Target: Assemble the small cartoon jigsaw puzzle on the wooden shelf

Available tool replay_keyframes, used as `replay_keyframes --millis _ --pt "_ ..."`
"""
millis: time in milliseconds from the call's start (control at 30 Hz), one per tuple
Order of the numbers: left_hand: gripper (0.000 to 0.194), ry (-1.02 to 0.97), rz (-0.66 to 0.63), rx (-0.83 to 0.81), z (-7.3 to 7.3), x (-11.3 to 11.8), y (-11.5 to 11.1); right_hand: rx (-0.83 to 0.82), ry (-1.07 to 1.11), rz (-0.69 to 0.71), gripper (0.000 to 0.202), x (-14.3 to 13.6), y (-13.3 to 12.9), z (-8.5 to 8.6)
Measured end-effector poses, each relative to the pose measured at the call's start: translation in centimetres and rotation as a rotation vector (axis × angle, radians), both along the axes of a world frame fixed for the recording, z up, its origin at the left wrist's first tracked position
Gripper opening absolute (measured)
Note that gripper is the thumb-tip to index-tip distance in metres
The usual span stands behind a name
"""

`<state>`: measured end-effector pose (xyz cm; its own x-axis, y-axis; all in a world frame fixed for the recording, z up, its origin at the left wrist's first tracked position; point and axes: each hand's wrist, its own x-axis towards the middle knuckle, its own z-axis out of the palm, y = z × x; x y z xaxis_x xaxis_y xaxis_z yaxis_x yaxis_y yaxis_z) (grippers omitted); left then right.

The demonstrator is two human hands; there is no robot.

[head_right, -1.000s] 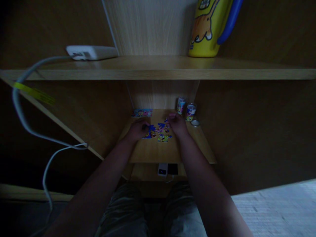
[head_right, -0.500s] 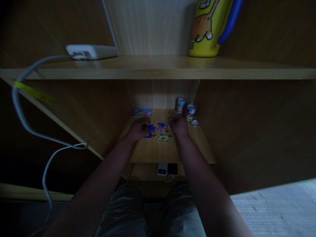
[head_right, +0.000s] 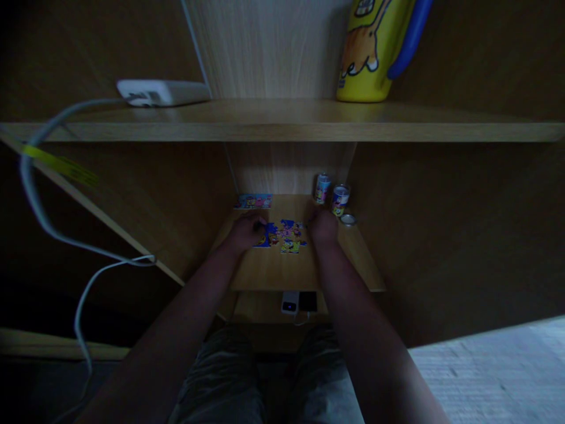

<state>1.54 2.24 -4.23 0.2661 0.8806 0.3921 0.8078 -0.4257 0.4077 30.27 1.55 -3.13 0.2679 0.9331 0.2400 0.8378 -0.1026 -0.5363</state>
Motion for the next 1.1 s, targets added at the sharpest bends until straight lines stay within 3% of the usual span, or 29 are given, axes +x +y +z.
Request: replay_keyframes --millis 267,500,700,900,1100 --pt "0.017 0.015 -0.004 -0.004 0.10 0.00 -0.06 -0.037 -0.169 0.005 0.025 -0.01 -0.08 -0.01" --pt "0.016 -0.001 -0.010 -0.016 0.01 -0.08 0.02 0.014 -0.206 0.269 0.023 -0.58 -0.49 0.35" --pt "0.015 -0.001 -0.006 -0.026 -0.31 -0.10 0.25 -0.014 -0.185 0.267 0.020 -0.72 -0.40 0.37" --pt "0.016 -0.001 0.005 -0.001 -0.26 -0.05 0.19 0.083 -0.019 0.208 0.018 -0.68 0.22 0.46" --pt "0.017 -0.005 -0.012 0.004 0.09 0.00 -0.01 0.024 -0.122 0.237 0.024 -0.54 0.10 0.78"
